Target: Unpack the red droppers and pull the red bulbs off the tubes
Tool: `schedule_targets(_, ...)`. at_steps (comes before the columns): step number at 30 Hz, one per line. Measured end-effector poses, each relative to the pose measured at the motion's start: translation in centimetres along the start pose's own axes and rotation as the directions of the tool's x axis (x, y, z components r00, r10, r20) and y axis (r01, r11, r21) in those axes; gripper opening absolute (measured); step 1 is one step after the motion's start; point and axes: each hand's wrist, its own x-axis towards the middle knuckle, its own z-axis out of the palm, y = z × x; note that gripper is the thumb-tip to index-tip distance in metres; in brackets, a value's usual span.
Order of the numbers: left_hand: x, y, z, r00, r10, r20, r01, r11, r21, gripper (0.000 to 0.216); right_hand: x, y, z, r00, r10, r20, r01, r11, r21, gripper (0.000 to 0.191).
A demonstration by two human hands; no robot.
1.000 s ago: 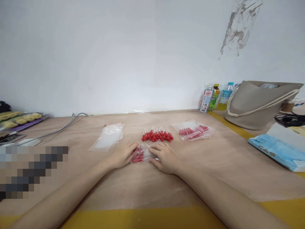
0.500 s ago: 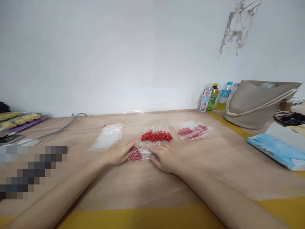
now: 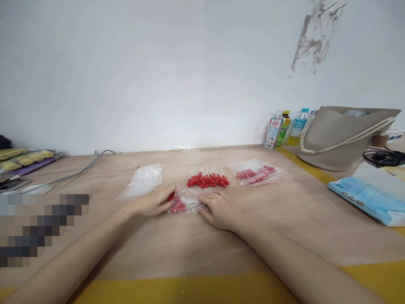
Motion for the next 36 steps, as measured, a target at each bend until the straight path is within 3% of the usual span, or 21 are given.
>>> schedule_targets(5,-0.3,0.1,-0.9,0.992,0.051,0.112,-0.032,0.987,-0.160,0.013,0.0,0.0,0.0,1.000,-0.001,0.014,0.001,1.000,0.011,0.037)
schedule_targets(10,-0.3,-1.4,-0.5,0.999,0.036,0.013,-0.029,0.933,-0.359,0.022,-0.1,0.0,-0.2,1.000,0.005,0.010,-0.005,1.000,0.002,0.038)
schedule_targets(14,-0.5,-4.1,-0.4,0.997,-0.043,-0.066,0.000,0.839,-0.544,0.026,-0.1,0.1,-0.1,1.000,0.022,0.009,-0.021,0.999,-0.026,0.039)
schedule_targets(17,-0.9,-5.5,-0.3,0.991,-0.127,-0.048,0.067,0.762,-0.644,0.028,-0.2,0.2,0.0,1.000,0.013,0.001,-0.013,0.999,-0.037,0.038)
schedule_targets(20,-1.3,-6.0,-0.5,0.980,-0.195,-0.029,0.123,0.721,-0.682,0.028,-0.2,0.2,0.1,1.000,0.012,-0.001,-0.012,0.999,-0.043,0.038)
schedule_targets(22,-1.8,-6.4,-1.2,0.964,-0.254,-0.076,0.135,0.715,-0.686,0.028,-0.2,0.3,0.2,1.000,0.018,0.000,-0.018,0.999,-0.041,0.038)
schedule_targets(25,-2.6,-7.3,-2.6,0.886,-0.382,-0.264,0.118,0.735,-0.667,0.030,-0.3,0.3,0.3,1.000,0.023,0.000,-0.023,0.999,-0.037,0.039)
schedule_targets(29,-2.3,-8.4,-3.1,0.607,-0.500,-0.618,0.095,0.818,-0.568,0.032,-0.3,0.4,0.4,1.000,0.018,-0.012,-0.019,0.999,-0.042,0.038)
schedule_targets(30,-1.7,-8.5,-2.7,0.559,-0.481,-0.676,0.109,0.850,-0.515,0.031,-0.3,0.4,0.4,1.000,0.016,-0.015,-0.017,0.999,-0.044,0.038)
schedule_targets(31,-1.0,-8.4,-2.2,0.546,-0.435,-0.716,0.128,0.888,-0.442,0.029,-0.3,0.4,0.4,1.000,0.015,-0.018,-0.016,0.999,-0.047,0.037)
schedule_targets(32,-0.2,-8.1,-1.6,0.559,-0.365,-0.745,0.153,0.928,-0.340,0.026,-0.3,0.4,0.4,1.000,0.013,-0.018,-0.014,0.999,-0.049,0.037)
schedule_targets(36,3.5,-6.2,0.4,0.719,-0.089,-0.690,0.152,0.988,0.030,0.019,-0.4,0.5,0.3,1.000,0.002,-0.010,-0.003,0.999,-0.054,0.037)
